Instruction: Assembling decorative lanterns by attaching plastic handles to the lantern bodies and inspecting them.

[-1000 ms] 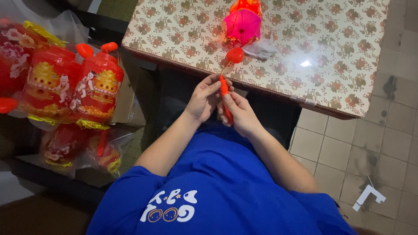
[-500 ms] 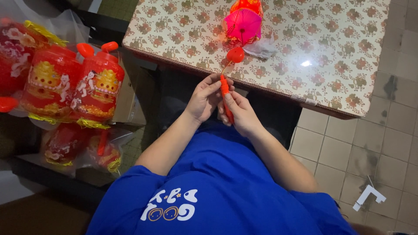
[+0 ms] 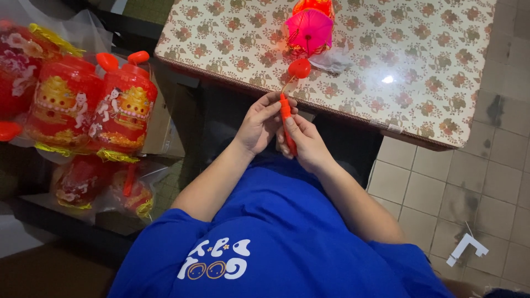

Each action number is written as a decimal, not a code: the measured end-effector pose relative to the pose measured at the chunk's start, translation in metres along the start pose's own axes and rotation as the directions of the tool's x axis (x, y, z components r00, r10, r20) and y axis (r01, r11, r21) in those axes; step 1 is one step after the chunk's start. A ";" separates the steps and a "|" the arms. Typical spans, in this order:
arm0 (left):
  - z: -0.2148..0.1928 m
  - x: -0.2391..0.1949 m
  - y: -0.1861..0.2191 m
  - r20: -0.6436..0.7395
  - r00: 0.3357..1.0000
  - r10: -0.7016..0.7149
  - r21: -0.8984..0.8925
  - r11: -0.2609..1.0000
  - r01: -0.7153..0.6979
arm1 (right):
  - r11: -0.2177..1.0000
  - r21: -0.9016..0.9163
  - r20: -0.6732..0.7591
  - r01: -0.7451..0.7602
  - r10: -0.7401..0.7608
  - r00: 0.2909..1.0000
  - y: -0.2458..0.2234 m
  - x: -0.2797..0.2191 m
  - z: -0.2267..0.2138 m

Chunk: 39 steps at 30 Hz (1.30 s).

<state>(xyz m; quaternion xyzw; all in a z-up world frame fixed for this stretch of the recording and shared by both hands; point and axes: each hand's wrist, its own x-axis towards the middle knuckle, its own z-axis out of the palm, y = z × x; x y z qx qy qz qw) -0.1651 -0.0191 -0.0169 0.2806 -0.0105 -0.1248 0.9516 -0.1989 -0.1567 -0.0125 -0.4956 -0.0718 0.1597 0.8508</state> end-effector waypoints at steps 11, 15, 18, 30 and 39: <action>0.001 0.000 0.001 0.003 1.000 0.008 -0.004 1.000 -0.008 | 1.000 -0.007 0.027 -0.003 0.003 1.000 -0.003 0.001 0.000; 0.000 0.000 0.001 0.005 1.000 0.010 -0.011 1.000 -0.010 | 1.000 -0.009 0.033 0.005 -0.004 0.999 0.002 0.001 -0.004; -0.014 0.007 -0.006 0.016 1.000 -0.001 0.018 1.000 0.001 | 1.000 0.001 0.030 0.000 0.000 1.000 0.006 0.005 -0.008; 0.005 0.040 0.015 0.038 0.998 0.056 0.188 0.980 -0.062 | 0.997 -0.067 -0.103 -0.035 0.028 0.994 -0.047 0.029 0.016; -0.003 0.088 0.026 0.016 0.996 0.092 0.149 0.984 -0.094 | 0.994 -0.071 -0.202 -0.084 0.069 0.977 -0.035 0.081 -0.012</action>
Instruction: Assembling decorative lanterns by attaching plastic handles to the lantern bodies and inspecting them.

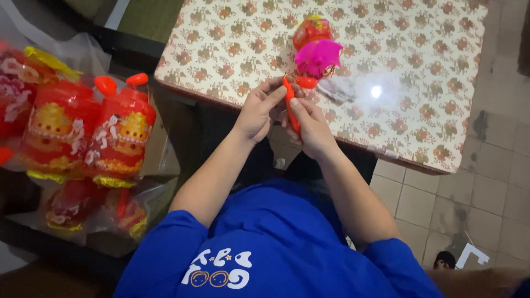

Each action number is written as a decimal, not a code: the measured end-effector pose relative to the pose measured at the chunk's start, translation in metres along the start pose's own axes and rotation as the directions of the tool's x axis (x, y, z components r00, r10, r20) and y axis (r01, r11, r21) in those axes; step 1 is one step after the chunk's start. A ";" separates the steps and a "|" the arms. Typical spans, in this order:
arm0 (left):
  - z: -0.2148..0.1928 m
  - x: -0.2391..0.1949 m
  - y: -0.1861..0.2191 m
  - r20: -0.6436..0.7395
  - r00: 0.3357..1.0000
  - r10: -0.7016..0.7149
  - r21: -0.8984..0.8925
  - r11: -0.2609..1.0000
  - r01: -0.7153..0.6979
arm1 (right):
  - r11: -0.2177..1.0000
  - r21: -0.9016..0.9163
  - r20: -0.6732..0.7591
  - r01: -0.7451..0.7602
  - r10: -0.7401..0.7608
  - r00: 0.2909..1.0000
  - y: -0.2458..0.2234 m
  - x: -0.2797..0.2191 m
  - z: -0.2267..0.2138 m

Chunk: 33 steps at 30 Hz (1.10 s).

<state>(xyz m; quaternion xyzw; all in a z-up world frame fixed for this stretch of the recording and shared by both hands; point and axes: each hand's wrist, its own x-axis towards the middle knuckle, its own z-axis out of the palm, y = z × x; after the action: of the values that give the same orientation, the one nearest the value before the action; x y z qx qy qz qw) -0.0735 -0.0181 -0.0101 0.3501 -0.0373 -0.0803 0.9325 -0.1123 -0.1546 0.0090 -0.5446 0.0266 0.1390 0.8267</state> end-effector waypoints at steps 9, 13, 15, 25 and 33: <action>-0.004 0.047 0.018 -0.060 0.992 0.108 0.216 0.972 -0.093 | 0.998 -0.061 0.083 -0.012 0.017 0.996 -0.023 0.050 -0.002; -0.006 0.062 0.020 -0.085 0.989 0.119 0.273 0.957 -0.092 | 0.847 -0.481 0.134 0.227 -0.185 0.974 -0.038 0.062 0.002; -0.018 0.067 0.010 -0.141 0.987 0.073 0.238 0.971 -0.038 | 0.438 -0.832 0.134 0.340 -0.435 0.890 -0.040 0.056 0.005; -0.016 0.070 0.019 -0.055 0.997 0.063 0.138 0.989 -0.055 | 0.700 -0.633 0.101 0.330 -0.348 0.932 -0.037 0.067 0.000; -0.020 0.066 0.020 0.249 0.958 -0.143 -0.167 0.968 0.188 | 0.962 0.091 0.252 -0.258 0.228 0.940 -0.029 0.073 -0.022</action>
<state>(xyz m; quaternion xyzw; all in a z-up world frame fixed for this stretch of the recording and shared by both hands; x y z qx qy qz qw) -0.0035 -0.0021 -0.0113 0.2499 -0.1098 -0.2023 0.9405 -0.0326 -0.1702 0.0116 -0.4647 0.0025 0.3028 0.8321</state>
